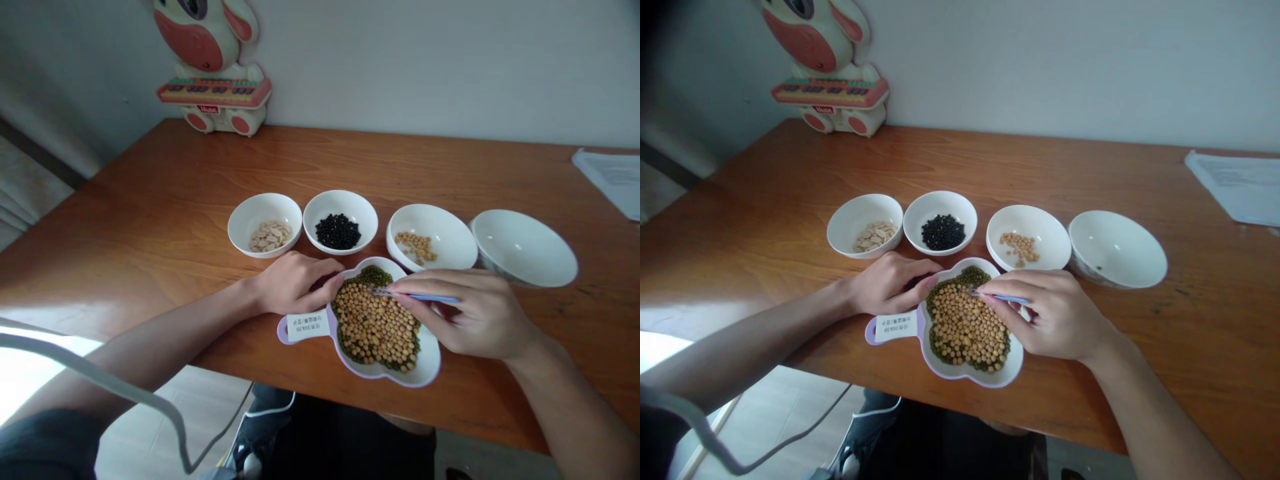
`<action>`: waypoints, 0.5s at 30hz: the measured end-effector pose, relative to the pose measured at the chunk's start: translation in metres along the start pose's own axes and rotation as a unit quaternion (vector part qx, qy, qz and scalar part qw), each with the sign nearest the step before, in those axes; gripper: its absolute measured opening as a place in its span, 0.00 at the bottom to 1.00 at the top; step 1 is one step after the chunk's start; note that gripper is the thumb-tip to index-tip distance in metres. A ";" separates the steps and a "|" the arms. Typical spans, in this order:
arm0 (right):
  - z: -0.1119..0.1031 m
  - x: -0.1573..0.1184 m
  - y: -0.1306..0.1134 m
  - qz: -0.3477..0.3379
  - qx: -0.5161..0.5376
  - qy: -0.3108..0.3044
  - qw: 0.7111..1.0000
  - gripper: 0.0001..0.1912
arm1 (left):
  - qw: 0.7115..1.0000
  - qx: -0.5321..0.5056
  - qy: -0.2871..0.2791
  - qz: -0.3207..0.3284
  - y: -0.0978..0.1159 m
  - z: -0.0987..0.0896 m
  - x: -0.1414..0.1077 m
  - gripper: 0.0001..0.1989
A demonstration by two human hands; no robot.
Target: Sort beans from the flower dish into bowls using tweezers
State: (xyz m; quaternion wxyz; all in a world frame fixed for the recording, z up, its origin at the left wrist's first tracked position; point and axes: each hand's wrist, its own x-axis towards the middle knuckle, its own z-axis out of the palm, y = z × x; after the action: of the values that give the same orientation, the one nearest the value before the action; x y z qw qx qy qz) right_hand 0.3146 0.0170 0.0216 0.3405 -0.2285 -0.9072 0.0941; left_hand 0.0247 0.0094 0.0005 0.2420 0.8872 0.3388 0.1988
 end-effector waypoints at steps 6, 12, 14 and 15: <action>0.002 0.000 0.000 -0.015 0.003 -0.003 1.000 0.07 | 1.000 -0.002 -0.005 -0.004 0.000 0.000 0.000 0.18; 0.001 0.001 0.001 -0.011 0.005 -0.002 1.000 0.09 | 1.000 0.002 -0.007 -0.004 -0.001 0.000 -0.001 0.18; 0.001 0.001 0.001 -0.011 0.002 -0.003 1.000 0.08 | 1.000 0.001 -0.009 -0.004 -0.001 0.000 -0.001 0.18; 0.001 0.001 0.001 -0.010 0.001 -0.003 1.000 0.07 | 1.000 0.001 -0.010 -0.004 0.000 0.000 0.000 0.18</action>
State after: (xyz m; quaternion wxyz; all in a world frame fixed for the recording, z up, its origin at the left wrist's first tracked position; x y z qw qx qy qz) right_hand 0.3133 0.0179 0.0209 0.3388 -0.2190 -0.9103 0.0927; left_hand 0.0239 0.0095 0.0005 0.2451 0.8879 0.3405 0.1888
